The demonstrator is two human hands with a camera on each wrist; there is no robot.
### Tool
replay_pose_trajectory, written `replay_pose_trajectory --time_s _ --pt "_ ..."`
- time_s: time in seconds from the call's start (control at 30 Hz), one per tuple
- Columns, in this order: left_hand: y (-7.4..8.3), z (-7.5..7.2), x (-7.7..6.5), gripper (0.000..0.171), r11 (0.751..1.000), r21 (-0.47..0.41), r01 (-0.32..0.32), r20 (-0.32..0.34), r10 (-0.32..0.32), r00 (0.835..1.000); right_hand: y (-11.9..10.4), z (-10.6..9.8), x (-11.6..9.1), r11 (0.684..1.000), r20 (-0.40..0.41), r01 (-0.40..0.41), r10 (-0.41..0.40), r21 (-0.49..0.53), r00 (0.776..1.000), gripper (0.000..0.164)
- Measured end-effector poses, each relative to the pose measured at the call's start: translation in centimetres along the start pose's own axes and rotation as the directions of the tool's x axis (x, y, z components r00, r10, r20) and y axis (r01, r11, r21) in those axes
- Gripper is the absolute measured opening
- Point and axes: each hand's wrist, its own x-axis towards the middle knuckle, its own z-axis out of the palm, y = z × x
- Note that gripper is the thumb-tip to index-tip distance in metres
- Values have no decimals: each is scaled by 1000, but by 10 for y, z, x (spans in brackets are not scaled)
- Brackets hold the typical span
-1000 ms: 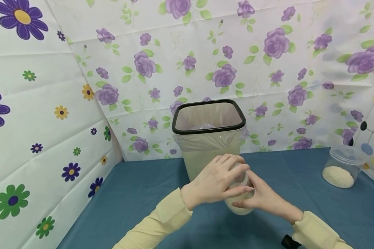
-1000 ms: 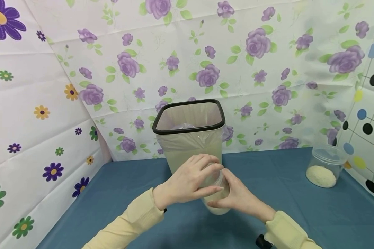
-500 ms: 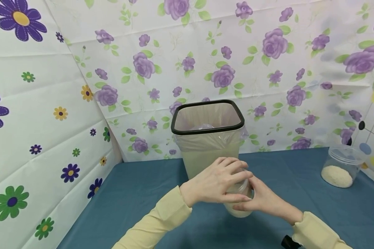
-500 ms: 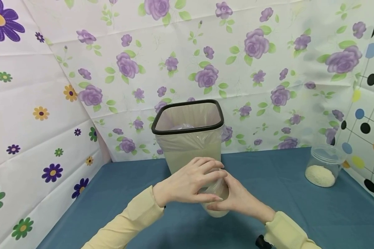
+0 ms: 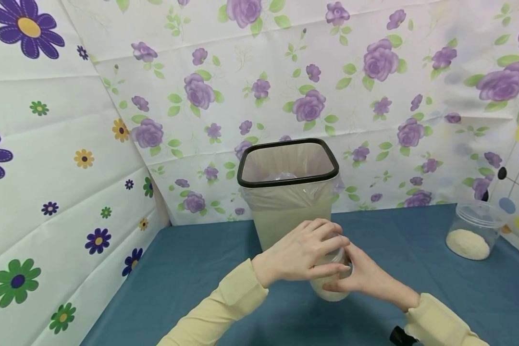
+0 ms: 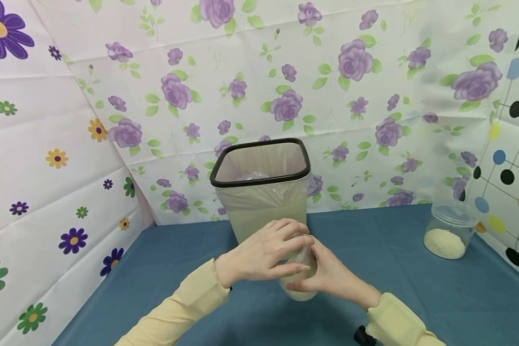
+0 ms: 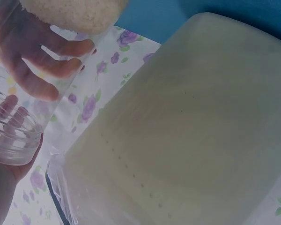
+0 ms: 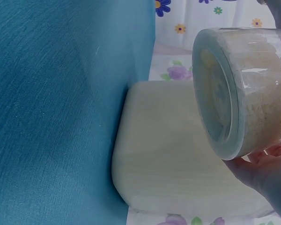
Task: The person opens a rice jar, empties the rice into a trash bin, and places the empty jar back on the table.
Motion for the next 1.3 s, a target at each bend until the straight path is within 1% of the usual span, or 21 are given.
replay_pose_trajectory --time_s 0.1,0.27,0.37,0.6,0.83,0.97,1.13,1.23,1.3 --pt "1 2 0 35 1000 5 10 -20 -10 1000 0 0 0 1000 2 -1 1 7 1000 76" --pt "2 6 -1 32 1000 17 25 -61 -24 998 1 1 0 1000 -5 2 -2 10 1000 80" --pt "3 8 -2 31 999 23 35 -75 -34 997 2 1 0 1000 -8 3 -3 5 1000 81" --pt "5 10 -2 29 996 6 90 -95 -89 991 4 3 2 999 -33 33 -33 -1 999 87" --pt "6 12 -1 28 991 31 134 -143 -128 981 3 5 4 999 -61 37 -38 -15 997 90" --pt "7 14 -1 28 985 50 165 -153 -155 976 3 6 4 999 -70 38 -39 -19 997 92" --pt "10 16 -2 29 974 64 216 -162 -204 965 3 7 5 998 -83 48 -52 -45 995 92" --pt "12 18 -2 29 962 56 266 -173 -253 952 4 9 6 996 -86 67 -71 -51 994 93" --pt "13 20 -1 28 954 62 293 -191 -277 942 5 9 8 996 -87 72 -77 -55 993 95"
